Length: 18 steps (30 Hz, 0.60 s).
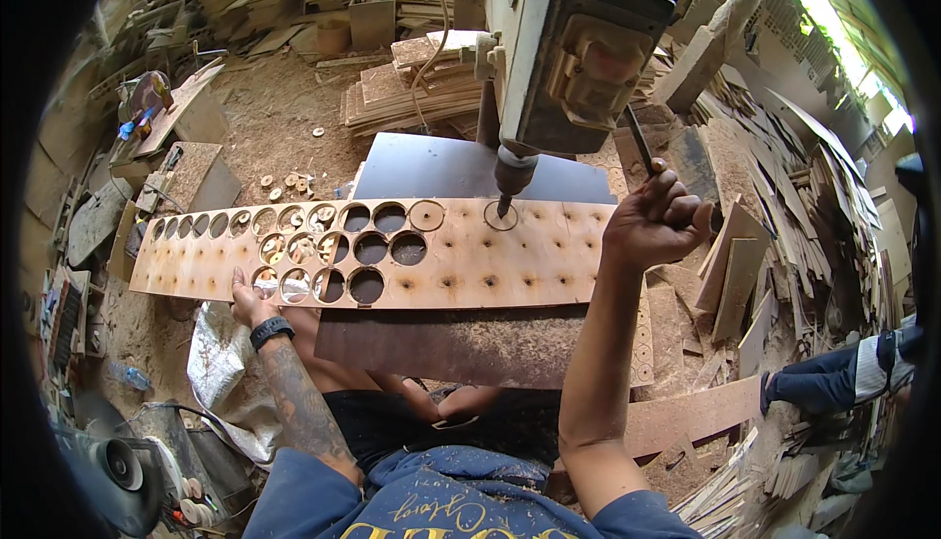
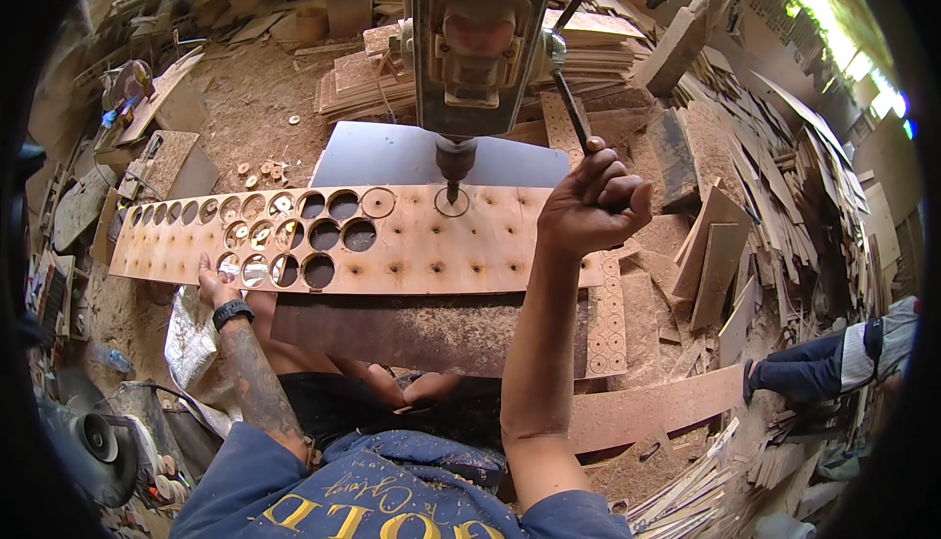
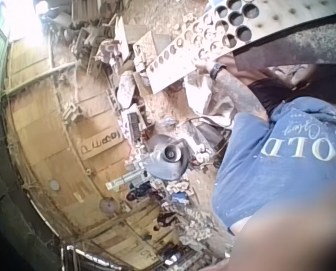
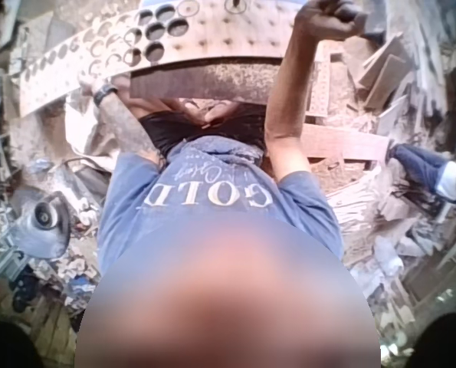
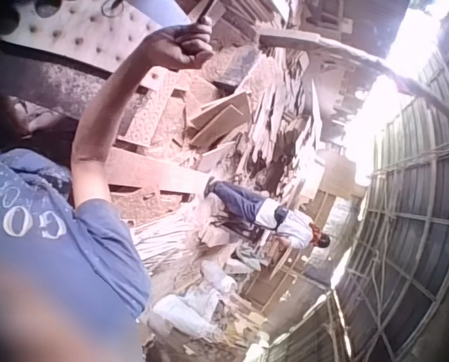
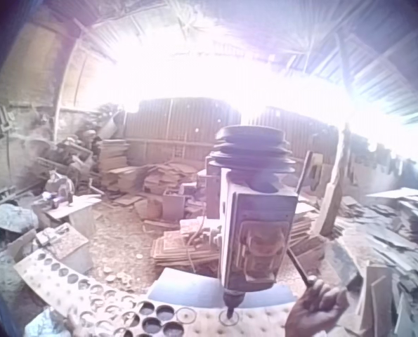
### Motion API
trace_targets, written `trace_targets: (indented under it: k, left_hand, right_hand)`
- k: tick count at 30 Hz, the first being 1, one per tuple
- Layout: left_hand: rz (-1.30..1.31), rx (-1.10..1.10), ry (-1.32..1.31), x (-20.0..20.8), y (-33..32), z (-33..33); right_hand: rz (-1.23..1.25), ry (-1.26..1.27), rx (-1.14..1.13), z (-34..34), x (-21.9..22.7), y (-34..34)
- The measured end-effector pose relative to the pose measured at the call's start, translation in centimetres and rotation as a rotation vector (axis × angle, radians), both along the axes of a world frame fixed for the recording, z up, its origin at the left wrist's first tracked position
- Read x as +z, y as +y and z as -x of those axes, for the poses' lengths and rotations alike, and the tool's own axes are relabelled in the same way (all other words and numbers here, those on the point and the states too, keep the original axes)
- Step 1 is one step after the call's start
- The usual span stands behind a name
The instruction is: The person uses a drill press to cut multiple circular holes into a rectangular wooden board. They align the board, lower the drill bit to cut each hole, and reposition the board to continue drilling along a marked pattern.
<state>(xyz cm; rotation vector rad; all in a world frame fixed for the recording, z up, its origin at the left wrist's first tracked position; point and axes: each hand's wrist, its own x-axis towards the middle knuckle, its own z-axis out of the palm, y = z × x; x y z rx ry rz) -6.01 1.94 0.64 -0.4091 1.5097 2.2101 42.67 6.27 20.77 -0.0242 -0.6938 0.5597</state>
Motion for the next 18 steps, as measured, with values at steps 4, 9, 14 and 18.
trace_targets:
  k: [4, 9, 14, 18]
  left_hand:
    - [-0.023, -0.01, 0.019, 0.4, -0.1, -0.4]
    - [0.012, 0.004, 0.007, 0.5, -0.1, -0.6]
    - [0.004, 0.047, 0.062, 0.9, 0.0, -1.2]
    - [0.137, 0.058, 0.062, 0.7, 0.2, -1.1]
  right_hand:
    - [0.02, 0.061, 0.005, 0.0, -0.1, 0.0]
    - [0.0, 0.004, -0.013, 0.1, 0.1, 0.1]
    - [-0.02, -0.031, -0.043, 0.2, 1.5, 0.0]
    - [0.001, -0.185, -0.093, -0.1, 3.8, -0.2]
